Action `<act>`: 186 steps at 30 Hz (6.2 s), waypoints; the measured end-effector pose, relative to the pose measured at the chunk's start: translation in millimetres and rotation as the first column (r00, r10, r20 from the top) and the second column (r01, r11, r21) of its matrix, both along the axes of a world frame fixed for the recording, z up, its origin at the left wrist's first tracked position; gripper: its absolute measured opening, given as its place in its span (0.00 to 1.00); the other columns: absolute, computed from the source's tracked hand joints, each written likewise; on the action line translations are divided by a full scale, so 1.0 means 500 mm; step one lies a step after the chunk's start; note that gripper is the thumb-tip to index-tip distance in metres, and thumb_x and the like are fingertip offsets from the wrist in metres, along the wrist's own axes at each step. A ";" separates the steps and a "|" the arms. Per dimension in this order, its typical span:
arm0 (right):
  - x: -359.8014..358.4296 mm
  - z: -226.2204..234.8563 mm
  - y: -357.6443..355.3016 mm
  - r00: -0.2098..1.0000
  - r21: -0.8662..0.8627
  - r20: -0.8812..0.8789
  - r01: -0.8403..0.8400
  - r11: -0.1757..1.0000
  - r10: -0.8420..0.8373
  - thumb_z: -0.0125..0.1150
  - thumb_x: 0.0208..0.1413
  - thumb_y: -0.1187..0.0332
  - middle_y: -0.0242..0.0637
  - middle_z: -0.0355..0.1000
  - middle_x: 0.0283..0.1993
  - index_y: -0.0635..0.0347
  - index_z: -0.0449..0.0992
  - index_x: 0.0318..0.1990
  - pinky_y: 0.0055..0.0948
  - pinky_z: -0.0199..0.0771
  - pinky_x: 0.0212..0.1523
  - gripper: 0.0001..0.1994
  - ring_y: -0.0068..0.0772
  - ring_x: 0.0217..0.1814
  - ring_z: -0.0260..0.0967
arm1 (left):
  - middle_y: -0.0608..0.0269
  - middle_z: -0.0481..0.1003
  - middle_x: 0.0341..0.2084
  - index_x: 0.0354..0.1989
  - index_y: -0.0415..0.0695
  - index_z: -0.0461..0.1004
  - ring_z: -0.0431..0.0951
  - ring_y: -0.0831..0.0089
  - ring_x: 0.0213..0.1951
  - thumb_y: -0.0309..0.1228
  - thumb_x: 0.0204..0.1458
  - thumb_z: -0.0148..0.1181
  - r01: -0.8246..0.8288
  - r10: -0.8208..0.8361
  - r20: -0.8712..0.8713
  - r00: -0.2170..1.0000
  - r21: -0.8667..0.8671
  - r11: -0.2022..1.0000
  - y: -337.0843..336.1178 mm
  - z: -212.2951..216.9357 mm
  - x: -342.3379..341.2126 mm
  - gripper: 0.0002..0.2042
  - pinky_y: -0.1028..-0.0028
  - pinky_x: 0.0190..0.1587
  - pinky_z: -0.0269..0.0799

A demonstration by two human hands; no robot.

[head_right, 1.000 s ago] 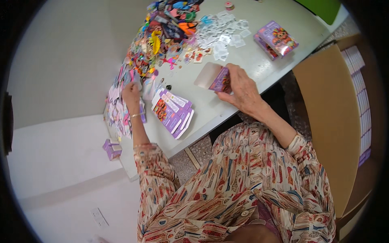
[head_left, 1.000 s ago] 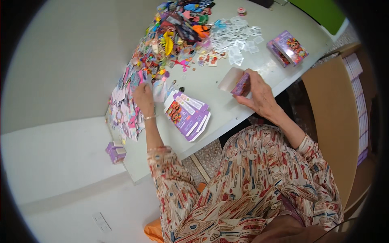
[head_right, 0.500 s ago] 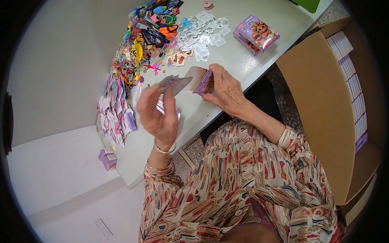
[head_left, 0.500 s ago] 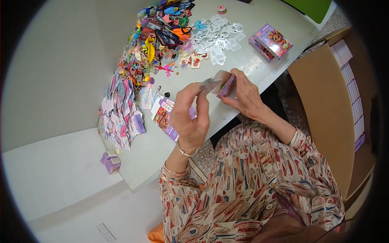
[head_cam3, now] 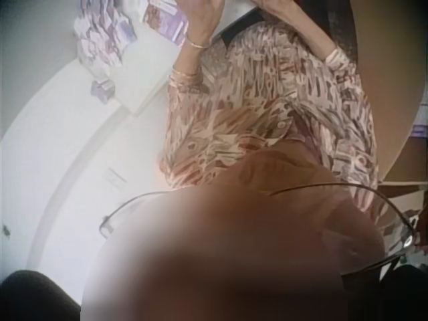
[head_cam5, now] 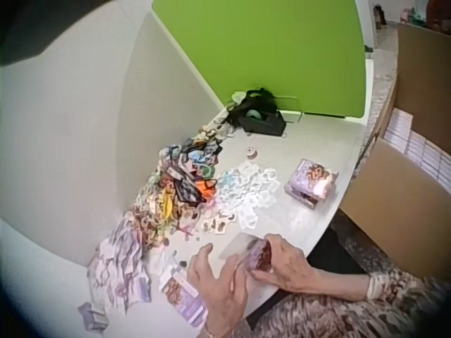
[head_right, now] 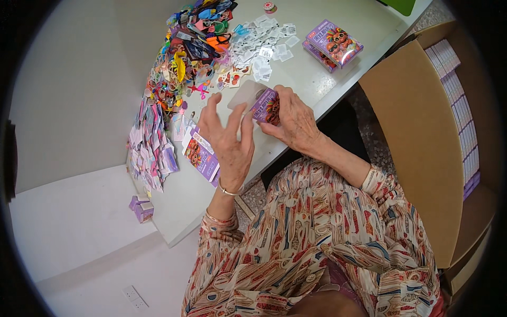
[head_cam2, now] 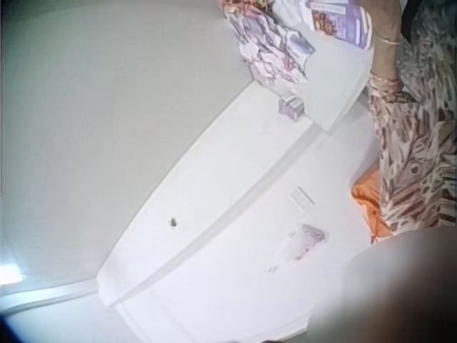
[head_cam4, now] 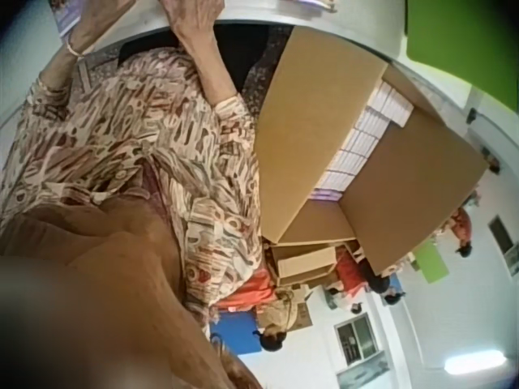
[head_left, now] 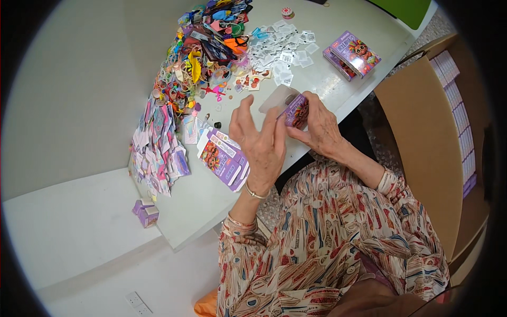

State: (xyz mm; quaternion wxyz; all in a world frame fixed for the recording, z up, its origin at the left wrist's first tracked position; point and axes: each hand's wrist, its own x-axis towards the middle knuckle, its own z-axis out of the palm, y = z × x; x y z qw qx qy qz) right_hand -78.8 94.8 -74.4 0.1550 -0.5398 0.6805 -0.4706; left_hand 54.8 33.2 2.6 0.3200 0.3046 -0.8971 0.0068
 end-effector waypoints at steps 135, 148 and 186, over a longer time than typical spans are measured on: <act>0.067 0.025 -0.019 0.931 -0.143 -0.284 -0.277 0.950 0.229 0.72 0.41 0.50 0.61 0.57 0.61 0.74 0.55 0.60 0.52 0.54 0.65 0.46 0.64 0.63 0.55 | 0.51 0.75 0.40 0.26 0.37 0.75 0.71 0.57 0.52 0.29 0.46 0.67 -0.220 0.335 -0.083 0.938 0.603 0.767 -0.199 -0.025 0.328 0.09 0.65 0.53 0.64; 0.041 0.038 -0.017 0.984 0.104 -0.146 -0.090 0.990 0.104 0.77 0.29 0.52 0.56 0.62 0.50 0.72 0.48 0.61 0.43 0.67 0.50 0.55 0.56 0.50 0.63 | 0.48 0.69 0.47 0.26 0.36 0.73 0.72 0.62 0.49 0.26 0.48 0.67 0.115 0.089 -0.281 0.956 0.633 0.766 -0.077 -0.017 -0.001 0.08 0.68 0.47 0.71; -0.095 0.013 -0.004 0.599 0.050 0.618 -0.676 0.735 0.509 0.74 0.41 0.67 0.31 0.75 0.39 0.64 0.72 0.47 0.24 0.71 0.44 0.24 0.19 0.39 0.69 | 0.52 0.73 0.51 0.68 0.47 0.56 0.76 0.69 0.45 0.29 0.50 0.66 0.375 -0.243 -0.316 0.917 0.889 0.261 -0.072 -0.037 0.047 0.36 0.70 0.47 0.75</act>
